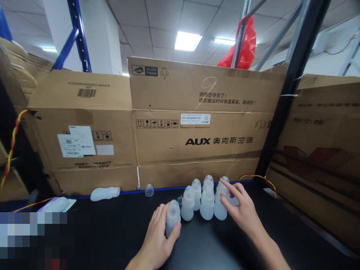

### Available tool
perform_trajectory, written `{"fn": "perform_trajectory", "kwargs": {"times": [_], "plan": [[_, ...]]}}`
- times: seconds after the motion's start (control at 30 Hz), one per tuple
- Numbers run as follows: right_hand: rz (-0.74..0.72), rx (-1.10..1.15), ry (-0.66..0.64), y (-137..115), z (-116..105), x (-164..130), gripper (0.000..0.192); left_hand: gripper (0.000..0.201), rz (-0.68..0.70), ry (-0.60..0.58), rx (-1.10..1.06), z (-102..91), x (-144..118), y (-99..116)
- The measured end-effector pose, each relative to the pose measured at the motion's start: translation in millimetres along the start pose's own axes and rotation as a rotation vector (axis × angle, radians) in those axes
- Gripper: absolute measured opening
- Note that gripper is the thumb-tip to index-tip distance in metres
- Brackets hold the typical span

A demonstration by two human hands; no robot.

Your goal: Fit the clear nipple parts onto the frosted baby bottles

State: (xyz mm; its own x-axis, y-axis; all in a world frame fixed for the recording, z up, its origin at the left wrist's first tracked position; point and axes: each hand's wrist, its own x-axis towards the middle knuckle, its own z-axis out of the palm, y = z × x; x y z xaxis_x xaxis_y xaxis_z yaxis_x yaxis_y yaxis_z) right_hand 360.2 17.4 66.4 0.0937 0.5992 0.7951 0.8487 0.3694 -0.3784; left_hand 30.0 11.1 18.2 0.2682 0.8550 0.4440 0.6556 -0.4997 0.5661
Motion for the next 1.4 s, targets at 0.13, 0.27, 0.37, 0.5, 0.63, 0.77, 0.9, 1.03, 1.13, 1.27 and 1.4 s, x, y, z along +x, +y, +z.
{"fn": "perform_trajectory", "kwargs": {"times": [0.13, 0.27, 0.37, 0.5, 0.63, 0.77, 0.9, 1.03, 1.13, 1.27, 1.4], "plan": [[0.016, -0.009, -0.036, 3, 5, -5, 0.041, 0.04, -0.069, -0.068, -0.054, -3.6, 7, 14], [0.014, 0.06, -0.016, 5, 16, -9, 0.037, 0.041, -0.132, -0.044, -0.164, 4.1, 8, 16], [0.018, 0.088, 0.005, 2, 22, -11, 0.036, 0.042, -0.19, -0.017, -0.232, 13.9, 10, 16], [0.013, 0.073, 0.017, -2, 25, -11, 0.038, 0.033, -0.187, -0.036, -0.276, 26.5, 20, 26], [-0.069, -0.054, 0.152, 2, 27, -12, 0.043, 0.037, -0.16, -0.05, -0.272, 43.5, 37, 42], [-0.13, -0.206, 0.248, 16, 28, -10, 0.05, 0.045, -0.159, -0.052, -0.239, 59.6, 46, 57], [-0.14, -0.282, 0.311, 18, 22, -5, 0.049, 0.057, -0.075, 0.079, -0.098, 45.5, 48, 49], [-0.13, -0.172, 0.445, -12, 20, -10, 0.037, 0.03, -0.081, 0.329, 0.063, -1.3, 68, 4], [-0.232, 0.02, 0.316, -54, 34, -27, 0.035, 0.04, -0.195, 0.405, 0.173, -27.1, 87, -37], [-0.459, 0.246, -0.167, -112, 70, -53, 0.048, 0.039, -0.164, 0.259, 0.245, -30.2, 86, -69], [-0.366, 0.295, -0.334, -137, 110, -61, 0.049, 0.025, -0.075, 0.128, 0.263, -21.2, 73, -72]]}}
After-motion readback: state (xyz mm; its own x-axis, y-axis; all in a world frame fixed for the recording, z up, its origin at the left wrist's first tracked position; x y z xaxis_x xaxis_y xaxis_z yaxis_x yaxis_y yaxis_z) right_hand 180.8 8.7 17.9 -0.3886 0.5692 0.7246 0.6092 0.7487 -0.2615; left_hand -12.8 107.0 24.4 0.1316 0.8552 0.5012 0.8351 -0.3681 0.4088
